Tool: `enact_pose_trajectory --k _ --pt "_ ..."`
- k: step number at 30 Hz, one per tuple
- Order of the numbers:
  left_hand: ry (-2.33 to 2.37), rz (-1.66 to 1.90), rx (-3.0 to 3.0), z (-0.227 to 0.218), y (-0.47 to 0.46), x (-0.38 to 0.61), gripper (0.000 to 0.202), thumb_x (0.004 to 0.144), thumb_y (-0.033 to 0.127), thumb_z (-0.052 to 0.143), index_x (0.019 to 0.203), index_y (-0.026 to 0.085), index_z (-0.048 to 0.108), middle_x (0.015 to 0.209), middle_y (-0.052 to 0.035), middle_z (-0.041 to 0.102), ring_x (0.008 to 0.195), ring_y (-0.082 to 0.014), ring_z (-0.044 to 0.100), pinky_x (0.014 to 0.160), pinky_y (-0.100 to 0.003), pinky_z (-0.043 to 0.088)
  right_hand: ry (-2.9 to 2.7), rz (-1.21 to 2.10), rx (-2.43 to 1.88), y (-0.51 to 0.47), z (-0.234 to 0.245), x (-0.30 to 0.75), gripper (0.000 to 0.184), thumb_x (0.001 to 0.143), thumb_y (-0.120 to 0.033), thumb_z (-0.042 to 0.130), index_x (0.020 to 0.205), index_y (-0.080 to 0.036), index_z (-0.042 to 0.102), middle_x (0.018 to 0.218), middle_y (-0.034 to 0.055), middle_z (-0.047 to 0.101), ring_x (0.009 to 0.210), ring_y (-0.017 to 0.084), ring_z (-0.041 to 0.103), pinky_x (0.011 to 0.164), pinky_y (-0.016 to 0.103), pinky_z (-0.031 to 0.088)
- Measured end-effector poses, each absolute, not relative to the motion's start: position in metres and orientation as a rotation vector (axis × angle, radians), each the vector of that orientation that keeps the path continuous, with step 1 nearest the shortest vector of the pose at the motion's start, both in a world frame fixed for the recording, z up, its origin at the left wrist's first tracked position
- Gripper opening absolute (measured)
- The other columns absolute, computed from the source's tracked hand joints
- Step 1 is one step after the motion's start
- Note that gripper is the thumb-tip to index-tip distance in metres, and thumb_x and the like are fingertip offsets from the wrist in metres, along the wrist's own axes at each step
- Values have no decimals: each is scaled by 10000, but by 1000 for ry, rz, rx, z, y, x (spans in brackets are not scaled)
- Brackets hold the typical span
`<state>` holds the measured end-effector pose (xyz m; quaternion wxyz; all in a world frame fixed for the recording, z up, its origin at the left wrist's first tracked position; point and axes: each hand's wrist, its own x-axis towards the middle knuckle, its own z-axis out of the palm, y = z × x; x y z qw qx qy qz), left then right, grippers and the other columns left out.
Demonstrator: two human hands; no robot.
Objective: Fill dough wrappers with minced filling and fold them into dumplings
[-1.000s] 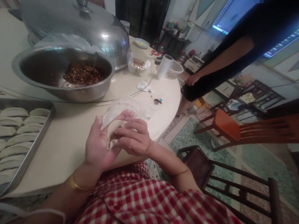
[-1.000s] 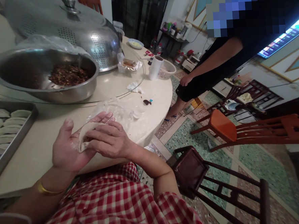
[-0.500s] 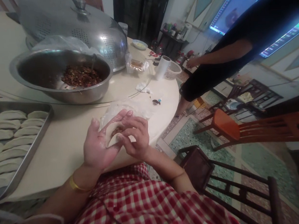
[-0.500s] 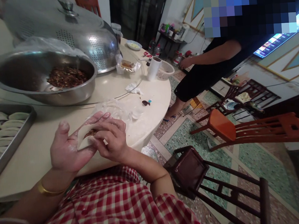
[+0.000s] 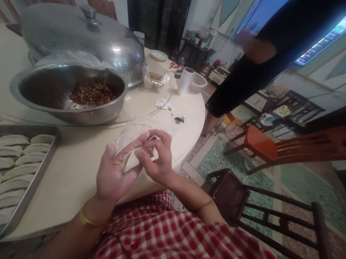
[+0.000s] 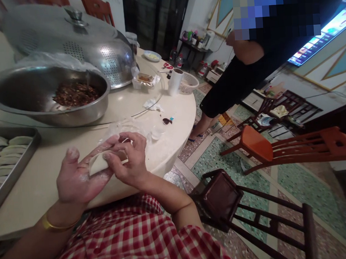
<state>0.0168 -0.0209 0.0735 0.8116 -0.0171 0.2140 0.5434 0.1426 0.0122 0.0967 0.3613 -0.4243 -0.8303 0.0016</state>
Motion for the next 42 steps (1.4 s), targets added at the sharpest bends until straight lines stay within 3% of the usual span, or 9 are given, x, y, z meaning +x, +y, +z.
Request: enact_pose_trajectory --k 9,15,20,24,28,31,33,38,42 --pt "406 1199 -48 75 -22 14 608 792 735 623 1180 282 740 1383 -48 637 1511 -325 336 1185 -478 420 -2260 148 -1136 15 100 148 282 940 -364 634 1168 -197 637 1424 154 520 1372 257 496 1111 459 467" --pt "326 1224 -65 73 -24 13 637 814 738 593 1323 361 654 1343 -20 663 1474 -288 412 1125 -433 484 -2330 266 -1115 20 97 148 163 927 -344 686 1033 -221 690 1450 117 520 1465 259 428 1144 444 442" --pt "323 1236 13 74 -25 11 659 819 738 601 1349 347 629 1333 -25 666 1432 -264 461 1111 -380 482 -2186 384 -985 18 91 146 117 942 -316 660 931 -201 652 1465 135 507 1421 246 484 1144 459 456" --pt "484 1361 216 65 -29 8 609 761 647 746 1255 298 680 1364 -52 638 1363 -277 508 1059 -345 494 -2109 436 -953 13 91 145 92 950 -290 626 946 -204 591 1414 142 572 1361 258 554 1058 463 539" --pt "878 1531 544 48 -37 9 414 734 378 841 1108 248 722 1189 -61 673 1155 -256 590 1021 -338 472 -1962 728 -1079 8 87 141 213 983 -415 583 914 -220 535 1191 115 707 1024 194 726 862 381 629" --pt "1094 1608 732 43 -40 9 285 766 317 810 1034 252 737 1069 -32 669 1009 -223 588 979 -331 454 -1770 986 -1168 3 83 137 302 960 -512 603 901 -229 517 1044 74 749 733 123 718 645 265 631" --pt "1163 1614 808 44 -41 9 181 814 322 773 980 257 740 1031 -24 667 967 -214 580 923 -321 458 -1641 1134 -1200 0 81 134 311 931 -523 645 925 -232 536 1002 49 756 644 95 682 569 223 618" --pt "1230 1527 828 46 -41 2 204 848 422 750 989 276 743 1003 -13 689 889 -194 598 847 -298 474 -1540 1318 -1175 -3 83 134 336 877 -468 731 1118 -262 618 1071 26 752 845 124 729 654 235 664" --pt "1205 1397 665 38 -39 -9 289 846 523 731 993 277 765 983 -23 728 903 -215 633 882 -311 500 -1564 1329 -1232 -2 88 136 294 888 -463 718 1090 -254 671 1080 20 753 832 125 723 677 258 680"
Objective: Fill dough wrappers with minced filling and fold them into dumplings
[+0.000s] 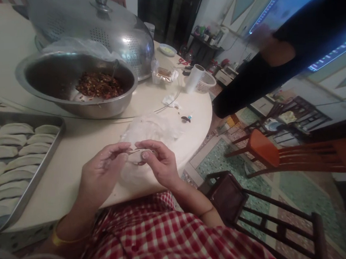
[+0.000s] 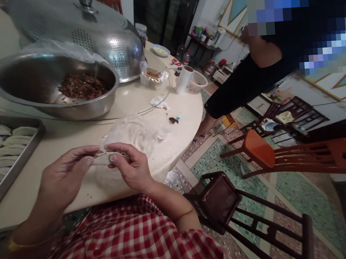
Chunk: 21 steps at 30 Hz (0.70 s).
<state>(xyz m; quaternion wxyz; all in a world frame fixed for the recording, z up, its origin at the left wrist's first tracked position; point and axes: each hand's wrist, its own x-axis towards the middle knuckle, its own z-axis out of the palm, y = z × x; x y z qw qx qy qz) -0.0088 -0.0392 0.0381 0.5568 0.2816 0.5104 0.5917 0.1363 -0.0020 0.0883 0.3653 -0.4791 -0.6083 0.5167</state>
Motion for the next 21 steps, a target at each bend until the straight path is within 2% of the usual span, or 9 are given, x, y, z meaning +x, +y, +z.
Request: enact_pose_trajectory --k 5,7,12,15,17,21 --pt "1169 1316 712 28 -33 -22 362 758 623 761 856 276 793 876 -27 752 828 -214 670 797 -280 538 -1562 1269 -1260 -3 94 136 258 887 -441 722 1056 -247 692 1065 11 749 758 107 699 644 241 675" --pt "1172 1287 751 28 -31 -25 360 735 615 770 854 275 790 870 -19 757 808 -204 682 767 -257 555 -1546 1270 -1264 -3 93 135 244 882 -435 726 1033 -245 694 1016 5 749 730 100 692 626 229 668" --pt "1262 1244 1014 31 -28 -30 230 828 470 688 841 247 741 849 17 731 770 -146 662 712 -206 530 -1528 1279 -1275 -2 88 133 211 880 -400 732 1019 -245 699 978 7 747 724 85 683 635 195 642" --pt "1249 1301 1163 29 -28 -29 211 890 406 616 814 227 699 855 18 706 781 -133 648 679 -200 505 -1550 1234 -1328 -1 85 134 255 883 -445 718 1031 -241 687 989 24 746 703 95 676 623 215 639" --pt "1265 1303 1180 26 -29 -28 191 894 405 619 852 235 696 868 18 707 785 -134 652 680 -206 510 -1574 1215 -1336 -1 84 134 265 889 -458 708 1036 -239 675 955 20 741 699 102 681 620 224 640" --pt "1316 1261 1097 20 -29 -28 243 872 455 669 1031 275 706 927 20 727 821 -140 670 754 -222 535 -1589 1196 -1264 -1 83 133 196 904 -389 708 1028 -242 667 920 3 727 700 87 687 624 194 633"
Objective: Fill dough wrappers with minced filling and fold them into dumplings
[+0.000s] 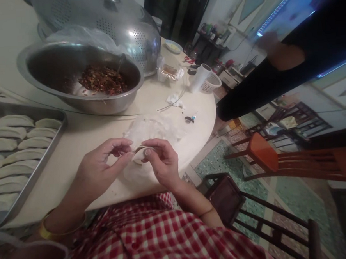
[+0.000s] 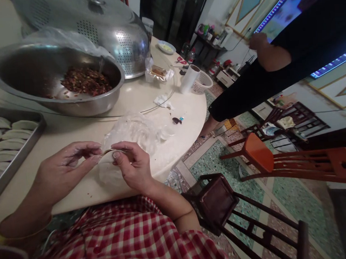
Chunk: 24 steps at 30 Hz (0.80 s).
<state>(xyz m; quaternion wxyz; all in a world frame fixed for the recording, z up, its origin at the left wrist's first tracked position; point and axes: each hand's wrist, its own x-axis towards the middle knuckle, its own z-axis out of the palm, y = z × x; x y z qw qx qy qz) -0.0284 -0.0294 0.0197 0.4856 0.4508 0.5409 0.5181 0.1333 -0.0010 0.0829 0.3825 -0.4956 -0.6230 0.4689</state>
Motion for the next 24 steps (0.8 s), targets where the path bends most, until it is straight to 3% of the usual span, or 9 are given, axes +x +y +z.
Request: enact_pose_trajectory --k 8,14,18,24 --pt "1278 1315 1190 29 -24 -31 157 909 386 632 871 255 711 899 9 710 819 -138 658 576 -203 476 -1627 1149 -1174 3 80 130 136 925 -308 685 1043 -246 662 912 -4 707 669 62 662 605 154 608" --pt "1261 1453 1393 32 -23 -31 107 928 252 598 839 219 647 851 16 702 768 -125 661 755 -250 532 -1717 1041 -1177 3 75 131 118 947 -276 649 1062 -249 650 921 -3 695 650 58 653 604 162 598" --pt "1226 1480 1516 32 -22 -33 65 949 205 586 910 227 633 902 29 687 819 -111 662 804 -229 520 -1880 888 -1181 1 75 129 123 975 -292 602 1080 -246 645 963 26 718 761 100 704 652 203 628" --pt "1205 1447 1618 35 -19 -41 70 981 230 547 935 243 598 897 42 668 851 -124 651 815 -251 488 -1994 780 -1040 2 79 126 171 967 -160 595 1098 -253 654 993 24 733 863 102 731 724 186 620"
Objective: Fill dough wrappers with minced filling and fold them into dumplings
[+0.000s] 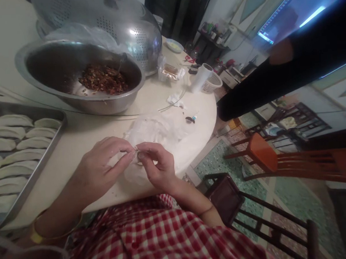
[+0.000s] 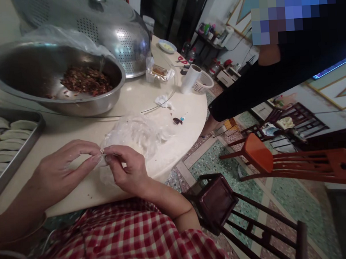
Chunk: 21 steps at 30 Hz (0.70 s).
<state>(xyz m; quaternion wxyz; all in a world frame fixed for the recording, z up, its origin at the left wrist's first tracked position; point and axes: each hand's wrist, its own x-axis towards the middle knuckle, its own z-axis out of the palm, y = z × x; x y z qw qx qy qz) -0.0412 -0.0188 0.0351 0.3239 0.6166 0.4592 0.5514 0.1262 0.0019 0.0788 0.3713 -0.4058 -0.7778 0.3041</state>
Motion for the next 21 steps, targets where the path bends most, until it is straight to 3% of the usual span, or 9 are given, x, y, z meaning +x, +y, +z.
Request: enact_pose_trajectory --k 8,13,18,21 --pt "1327 1435 1564 31 -22 -40 104 973 302 570 1035 250 636 949 26 703 864 -144 671 829 -258 507 -1989 915 -1080 0 82 127 103 972 -230 596 1067 -231 635 965 28 727 795 92 719 661 169 603" --pt "1280 1384 1392 39 -21 -42 99 940 293 632 870 223 638 845 47 673 777 -99 629 785 -196 501 -1877 1139 -1185 0 84 127 170 930 -334 664 1066 -245 612 971 24 717 833 122 732 684 218 635" --pt "1203 1247 1228 43 -21 -43 202 934 383 624 849 225 718 868 14 712 789 -138 633 730 -218 523 -1864 1083 -1206 3 88 126 132 930 -312 654 1039 -247 618 953 17 716 827 125 723 726 247 648" --pt "1168 1217 1186 42 -22 -45 218 932 380 609 873 225 750 904 8 736 821 -144 652 789 -220 537 -1886 1014 -1192 3 86 127 121 944 -308 633 1045 -245 619 952 20 716 814 122 718 699 238 638"
